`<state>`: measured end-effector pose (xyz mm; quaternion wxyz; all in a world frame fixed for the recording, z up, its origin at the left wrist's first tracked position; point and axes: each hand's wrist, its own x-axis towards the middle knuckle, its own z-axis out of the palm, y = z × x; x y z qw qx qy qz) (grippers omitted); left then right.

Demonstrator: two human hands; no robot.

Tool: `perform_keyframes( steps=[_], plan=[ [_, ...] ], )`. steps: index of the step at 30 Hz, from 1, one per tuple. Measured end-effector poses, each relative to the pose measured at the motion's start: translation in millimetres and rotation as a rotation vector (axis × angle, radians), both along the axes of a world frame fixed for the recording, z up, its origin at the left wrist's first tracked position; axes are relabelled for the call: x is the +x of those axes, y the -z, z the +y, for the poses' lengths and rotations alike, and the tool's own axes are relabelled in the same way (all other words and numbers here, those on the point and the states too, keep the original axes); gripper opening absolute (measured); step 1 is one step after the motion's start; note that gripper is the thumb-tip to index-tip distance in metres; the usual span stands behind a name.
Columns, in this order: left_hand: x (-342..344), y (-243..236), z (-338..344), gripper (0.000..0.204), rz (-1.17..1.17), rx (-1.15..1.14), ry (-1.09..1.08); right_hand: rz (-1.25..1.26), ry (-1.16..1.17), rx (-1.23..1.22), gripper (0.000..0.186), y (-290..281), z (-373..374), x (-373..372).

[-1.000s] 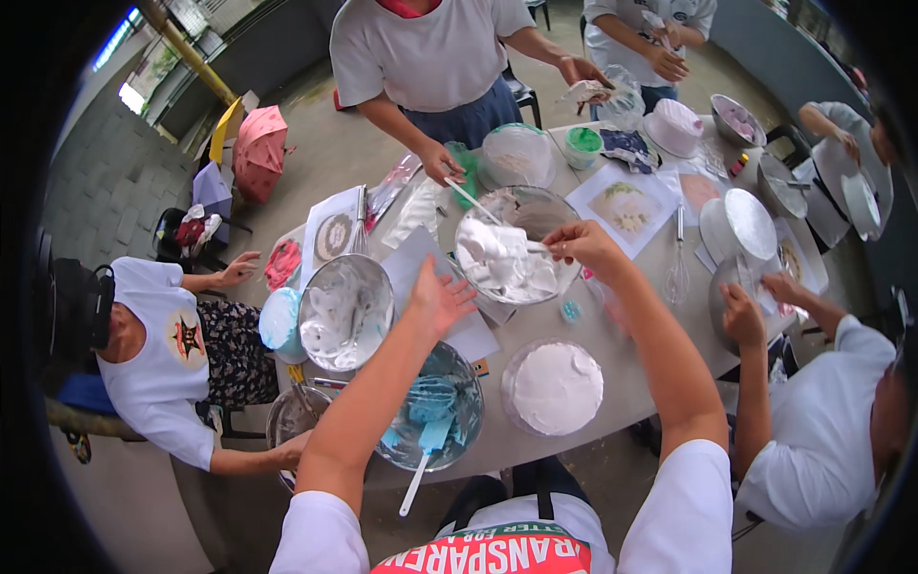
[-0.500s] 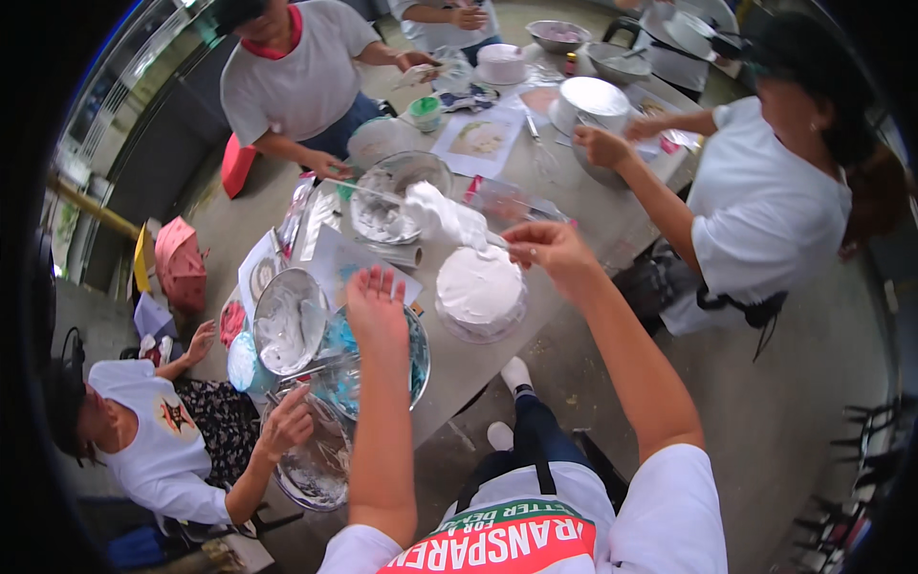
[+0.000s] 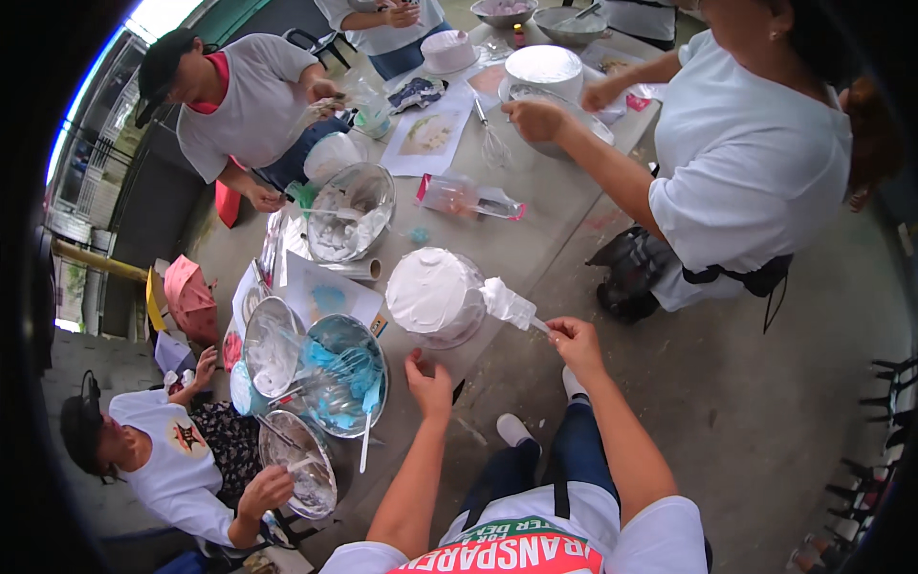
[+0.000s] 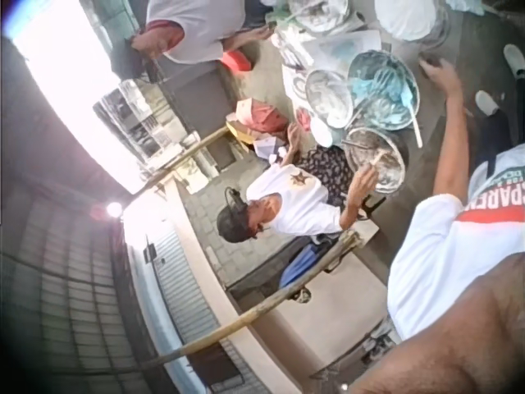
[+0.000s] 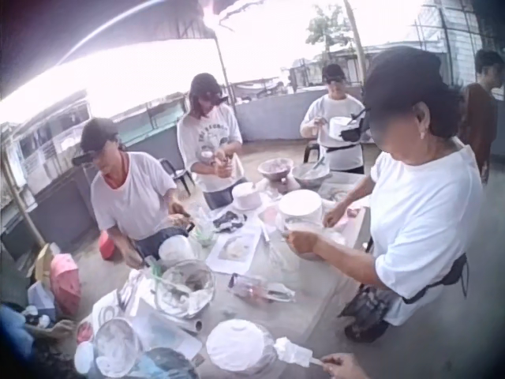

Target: The person frosts a cake by spreading white icing across the top and sides using a spatula. The person uses the spatula to smooth the frosting, turns the cake stand by hand, and handles bowls of blue and white icing on the table.

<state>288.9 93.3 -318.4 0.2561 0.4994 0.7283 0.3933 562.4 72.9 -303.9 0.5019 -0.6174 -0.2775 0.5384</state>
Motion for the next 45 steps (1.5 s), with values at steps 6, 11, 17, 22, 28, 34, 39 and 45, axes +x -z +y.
perform_keyframes(
  steps=[6,11,17,22,28,34,39,45],
  plan=[
    [5,12,12,0.047,0.294,0.054,0.019,-0.098,-0.144,0.012,0.016,21,52,15],
    [12,16,11,0.045,0.392,0.097,0.011,-0.039,-0.274,0.006,0.019,20,92,35],
    [25,7,12,0.05,0.481,0.11,-0.008,0.118,-0.356,0.012,0.016,28,110,50],
    [39,4,5,0.046,0.494,0.101,-0.112,-0.346,-0.319,0.092,0.012,-14,106,47],
    [70,8,0,0.045,0.604,0.05,-0.246,-0.746,-0.344,0.341,0.014,-46,97,26],
    [116,12,-1,0.038,0.571,0.052,-0.327,-0.799,-0.446,0.271,0.023,-33,82,-2],
    [126,13,-9,0.046,0.547,0.05,-0.212,-0.845,-0.479,0.215,0.029,-33,74,-18],
    [123,11,-15,0.051,0.556,0.102,-0.079,-0.91,-0.509,0.205,0.031,-37,52,-37]
  ],
)
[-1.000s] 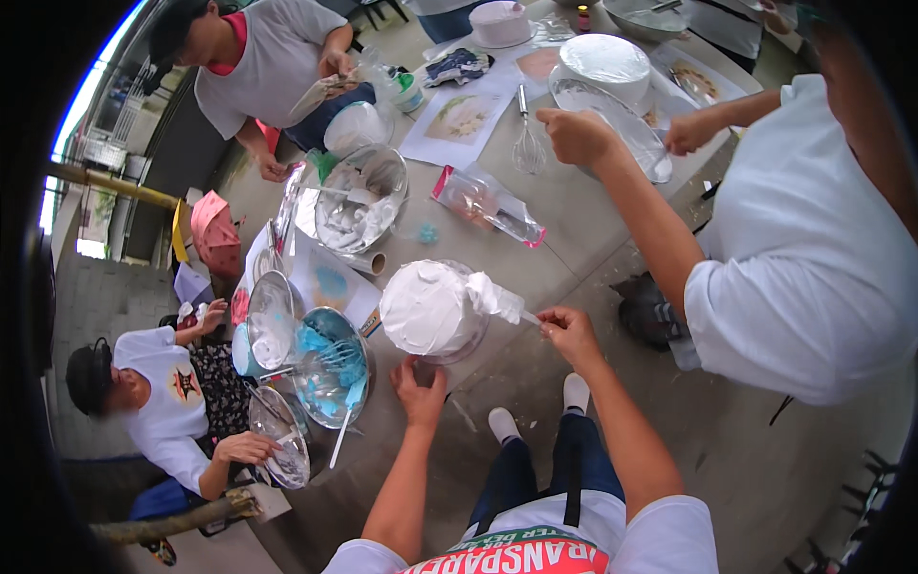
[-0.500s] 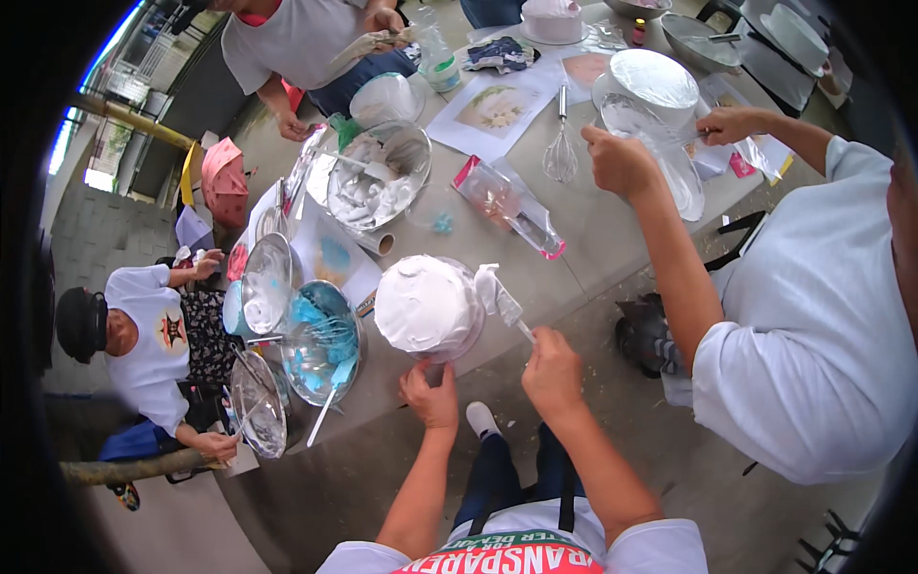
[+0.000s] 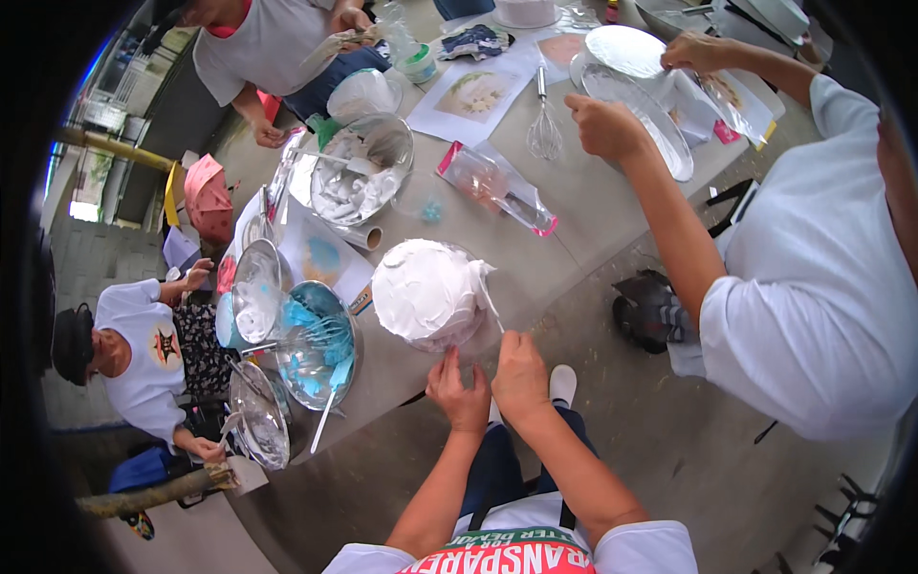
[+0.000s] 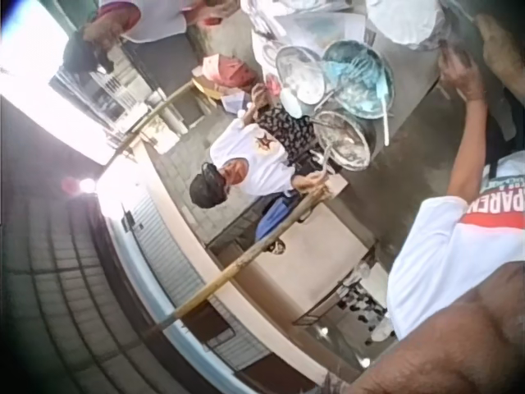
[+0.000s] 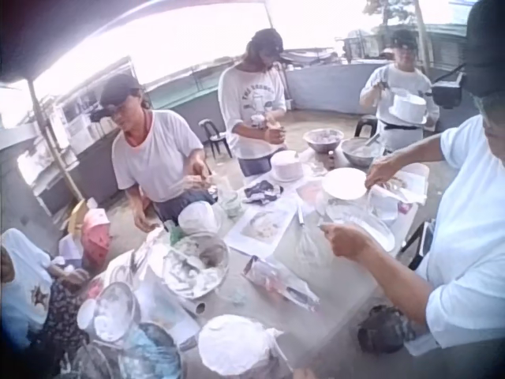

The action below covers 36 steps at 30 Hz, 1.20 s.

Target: The person frosts a cake by spreading white icing across the top and sides using a spatula. The person uses the spatula to smooth the frosting, turns the cake stand by hand, and handles bowls of blue and white icing on the table.

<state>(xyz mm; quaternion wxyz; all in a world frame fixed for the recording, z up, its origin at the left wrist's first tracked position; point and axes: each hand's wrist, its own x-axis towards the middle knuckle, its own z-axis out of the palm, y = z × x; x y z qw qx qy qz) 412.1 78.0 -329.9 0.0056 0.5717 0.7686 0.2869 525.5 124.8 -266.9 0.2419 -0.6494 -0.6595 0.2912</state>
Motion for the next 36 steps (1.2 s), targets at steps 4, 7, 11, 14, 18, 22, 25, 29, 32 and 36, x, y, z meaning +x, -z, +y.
perform_keyframes(
  steps=[4,7,11,14,18,22,25,29,32,36],
  plan=[
    [-9,1,-5,0.053,0.006,-0.03,0.093,0.09,0.033,-0.027,0.028,-10,-22,-20],
    [-25,7,-8,0.055,0.045,-0.048,0.187,0.11,0.091,-0.036,0.027,-11,-40,-31],
    [-54,-1,-12,0.053,-0.014,0.002,0.349,0.154,0.208,-0.008,0.023,-22,-63,-41],
    [-74,-10,-14,0.053,-0.14,0.002,0.296,0.372,0.358,-0.065,0.023,-19,-63,-25],
    [-98,-6,-5,0.061,-0.287,0.038,0.065,0.785,0.498,-0.131,0.018,29,-18,1],
    [-98,-8,6,0.066,-0.355,0.0,-0.002,0.736,0.474,-0.101,0.017,51,31,7],
    [-101,-3,10,0.067,-0.543,-0.081,-0.106,0.579,0.457,-0.052,0.019,60,50,9],
    [-98,-6,16,0.071,-0.528,-0.083,-0.086,0.353,0.389,-0.067,0.023,51,55,12],
    [-100,4,18,0.071,-0.501,-0.05,-0.076,0.442,0.34,-0.085,0.022,55,49,8],
    [-95,6,16,0.066,-0.417,-0.048,-0.079,0.502,0.301,-0.113,0.022,54,49,4]
  ],
)
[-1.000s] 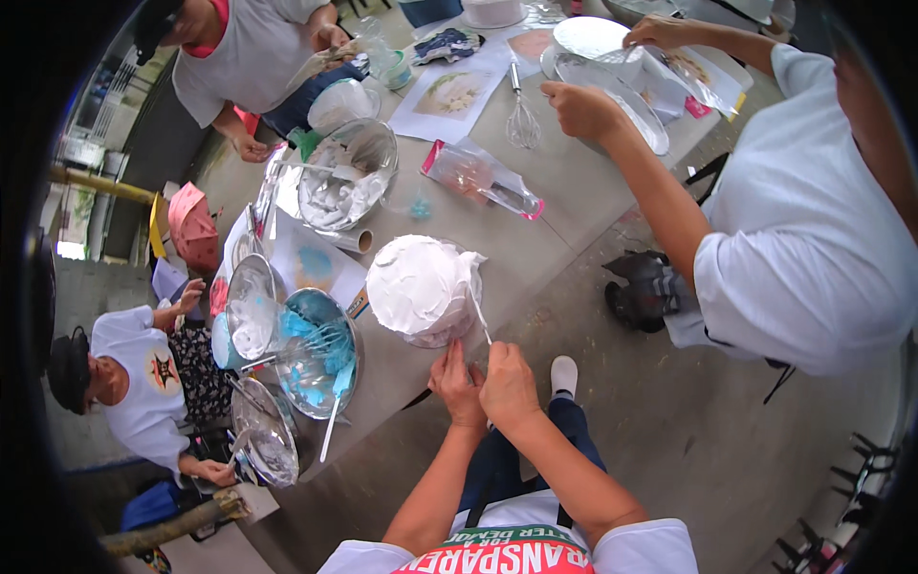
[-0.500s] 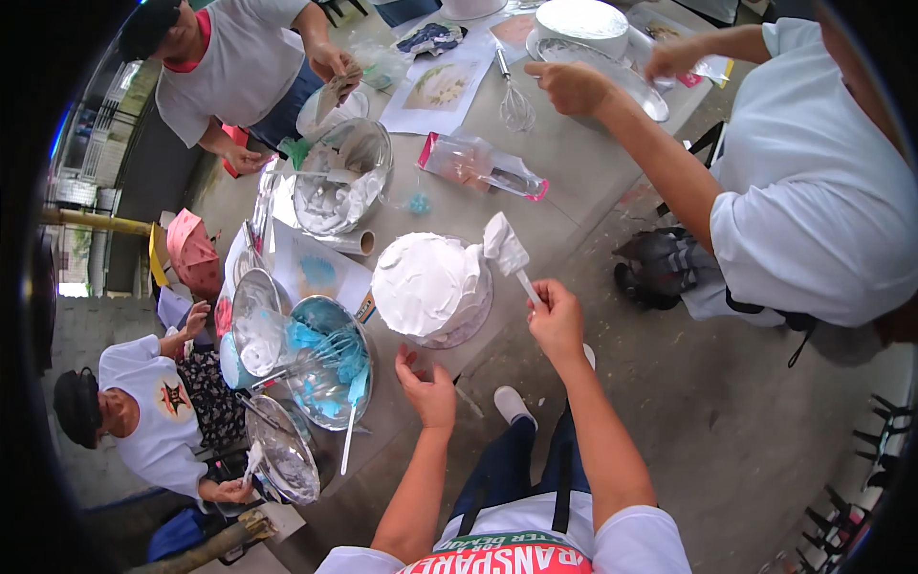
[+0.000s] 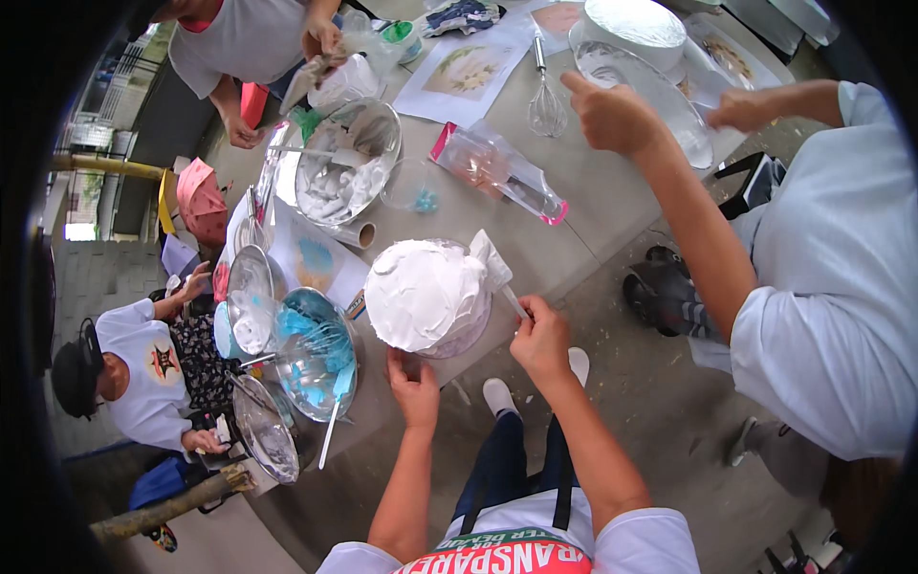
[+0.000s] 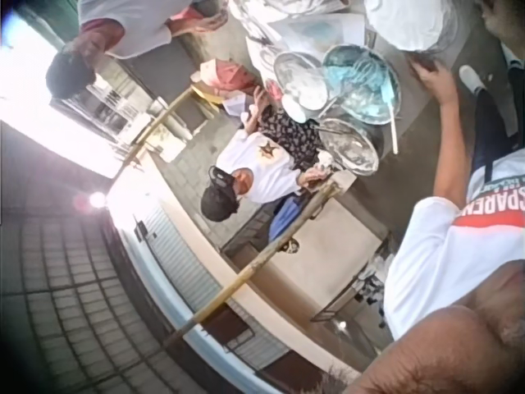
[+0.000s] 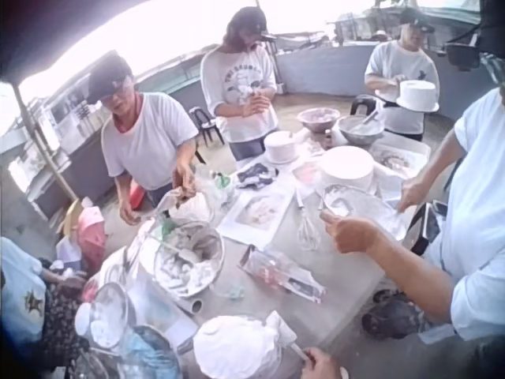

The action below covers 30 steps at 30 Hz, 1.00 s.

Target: The person frosts a cake by spreading white icing across the top and sides using a spatula. The person uses the spatula to smooth the frosting, turns the cake stand by hand, and handles bowls of blue and white icing on the table.

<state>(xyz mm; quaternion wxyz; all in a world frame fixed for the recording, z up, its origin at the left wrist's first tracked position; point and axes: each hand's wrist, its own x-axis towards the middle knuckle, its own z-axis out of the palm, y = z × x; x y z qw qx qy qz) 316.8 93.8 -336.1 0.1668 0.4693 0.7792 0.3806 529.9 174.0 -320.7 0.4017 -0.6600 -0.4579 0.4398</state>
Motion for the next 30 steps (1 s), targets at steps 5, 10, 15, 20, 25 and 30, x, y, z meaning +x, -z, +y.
perform_keyframes(
  steps=[5,10,15,20,25,30],
  plan=[
    [5,-6,2,0.065,0.097,-0.039,0.019,-0.254,-0.108,0.225,0.018,0,21,4],
    [4,-8,2,0.071,0.119,-0.051,-0.004,-0.23,-0.176,0.196,0.023,-11,9,4],
    [9,-15,3,0.069,0.094,-0.094,-0.072,-0.191,-0.06,0.361,0.023,-52,-25,-13],
    [17,-11,0,0.064,0.03,-0.03,-0.048,0.129,0.153,0.155,0.022,-37,-37,-26],
    [6,-15,-2,0.059,0.068,-0.021,0.074,-0.038,0.2,0.111,0.021,-2,-41,-37],
    [-5,-10,-7,0.064,0.085,-0.005,0.215,-0.223,0.224,0.187,0.021,-10,-54,-58]
  ],
)
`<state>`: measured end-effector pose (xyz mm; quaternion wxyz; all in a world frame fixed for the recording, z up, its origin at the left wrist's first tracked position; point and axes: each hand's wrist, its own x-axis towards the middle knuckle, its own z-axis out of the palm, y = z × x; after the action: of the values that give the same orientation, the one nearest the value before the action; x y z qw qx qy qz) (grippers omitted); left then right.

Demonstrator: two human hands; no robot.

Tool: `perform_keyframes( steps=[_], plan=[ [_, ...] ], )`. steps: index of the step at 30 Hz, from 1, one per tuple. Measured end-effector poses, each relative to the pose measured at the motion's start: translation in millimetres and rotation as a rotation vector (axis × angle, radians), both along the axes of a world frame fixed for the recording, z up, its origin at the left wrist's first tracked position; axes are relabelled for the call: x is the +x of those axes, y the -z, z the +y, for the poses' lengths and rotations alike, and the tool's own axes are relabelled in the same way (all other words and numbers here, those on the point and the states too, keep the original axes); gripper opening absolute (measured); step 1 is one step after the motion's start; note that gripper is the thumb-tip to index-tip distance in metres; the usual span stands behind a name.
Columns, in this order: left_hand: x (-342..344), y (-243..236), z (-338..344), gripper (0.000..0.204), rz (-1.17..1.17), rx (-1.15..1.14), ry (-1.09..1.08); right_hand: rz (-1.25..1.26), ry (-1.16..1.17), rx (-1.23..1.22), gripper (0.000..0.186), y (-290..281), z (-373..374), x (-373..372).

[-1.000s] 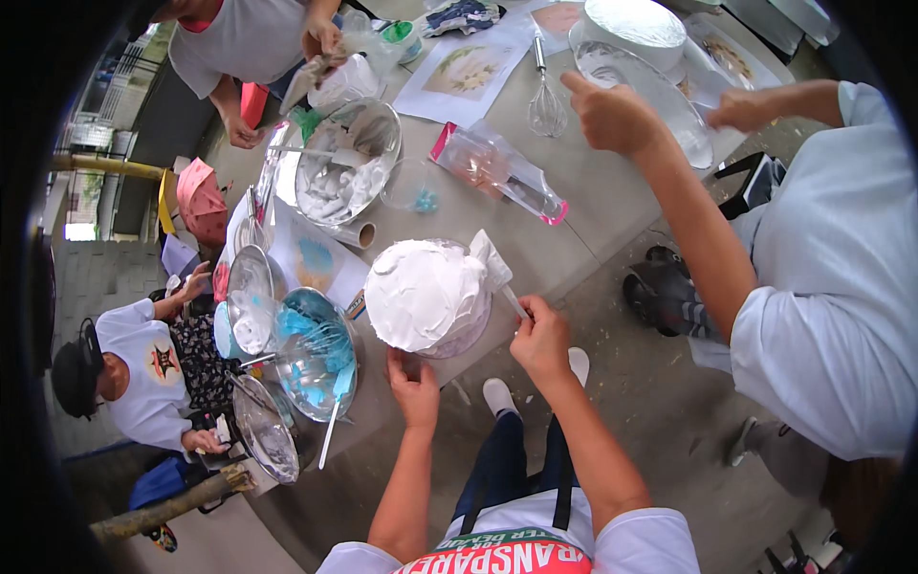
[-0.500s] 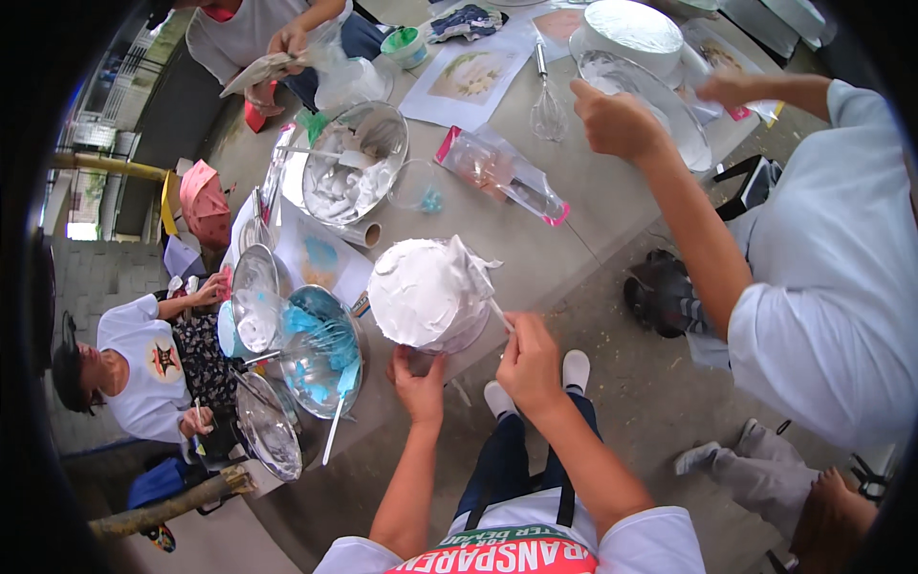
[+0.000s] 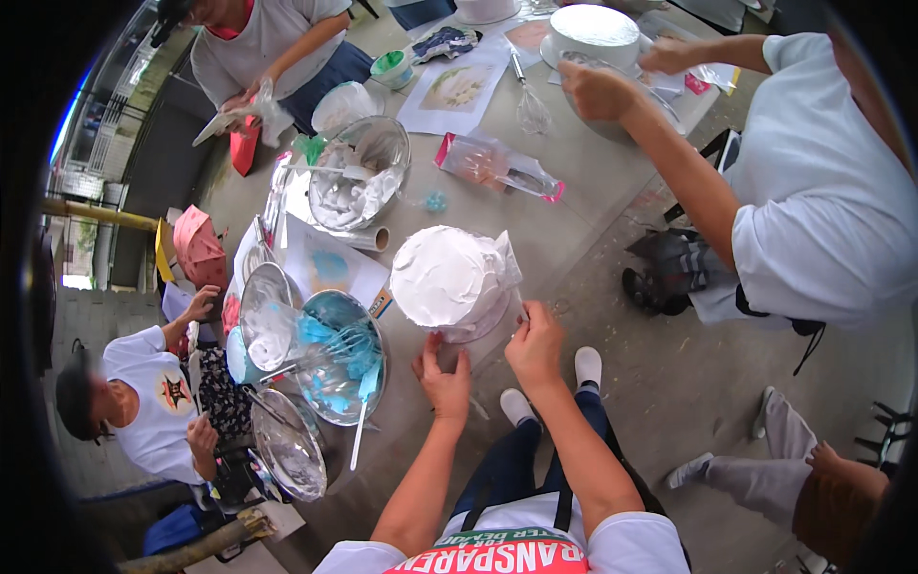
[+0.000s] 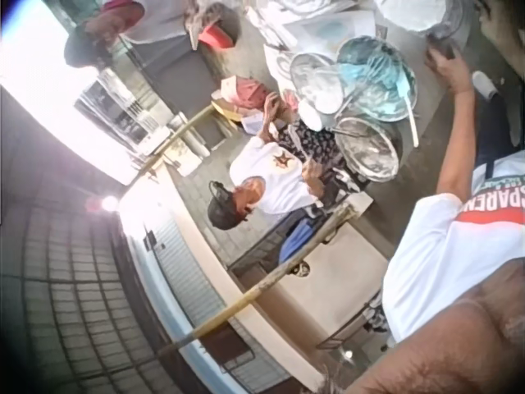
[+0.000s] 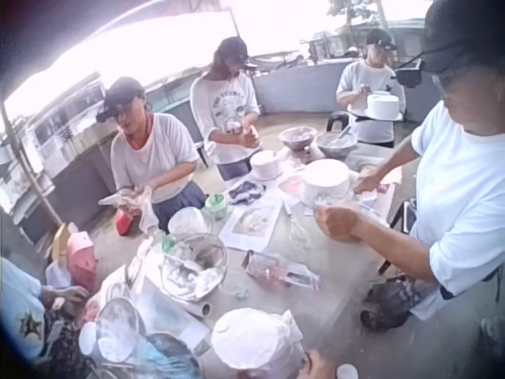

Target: The person frosts a cake by spreading white icing across the top and sides using a spatula. The person uses the spatula to smooth the frosting, turns the cake stand by hand, and handles bowls of blue and white icing on the table.

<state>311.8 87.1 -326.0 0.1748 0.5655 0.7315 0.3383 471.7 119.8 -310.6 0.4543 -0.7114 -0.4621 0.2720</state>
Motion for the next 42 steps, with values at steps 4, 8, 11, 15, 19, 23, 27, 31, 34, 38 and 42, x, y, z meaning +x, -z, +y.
perform_keyframes(
  steps=[4,8,11,15,19,23,27,31,34,38,42],
  plan=[
    [-13,5,-5,0.066,0.006,0.019,0.039,0.017,0.065,0.145,0.025,-65,-21,-19],
    [-17,5,-5,0.067,0.042,0.036,0.092,0.148,0.186,0.072,0.027,-46,-32,-22],
    [-19,6,-6,0.068,0.084,0.044,0.129,0.081,0.199,-0.026,0.027,-5,-35,-28],
    [-14,1,-8,0.067,0.085,0.024,0.166,-0.058,0.215,-0.014,0.028,14,-35,-40],
    [-10,0,-11,0.065,0.113,-0.01,0.211,-0.031,0.221,0.016,0.027,-12,-38,-59],
    [-12,-2,-17,0.064,0.053,0.028,0.228,0.147,0.328,0.127,0.024,-57,-51,-66],
    [-24,-10,-11,0.07,0.016,0.073,0.143,0.063,0.351,0.091,0.024,-17,-48,-59],
    [-43,0,14,0.075,-0.017,0.098,0.131,-0.013,0.351,0.016,0.025,8,-42,-71],
    [-47,11,31,0.076,-0.066,0.176,0.118,0.055,0.379,0.073,0.026,3,-43,-76],
    [-44,15,42,0.075,-0.291,0.168,0.042,0.261,0.35,0.145,0.025,-8,-41,-69],
    [-39,0,26,0.072,-0.511,0.123,0.017,0.324,0.322,0.185,0.022,-6,-35,-57]
  ],
)
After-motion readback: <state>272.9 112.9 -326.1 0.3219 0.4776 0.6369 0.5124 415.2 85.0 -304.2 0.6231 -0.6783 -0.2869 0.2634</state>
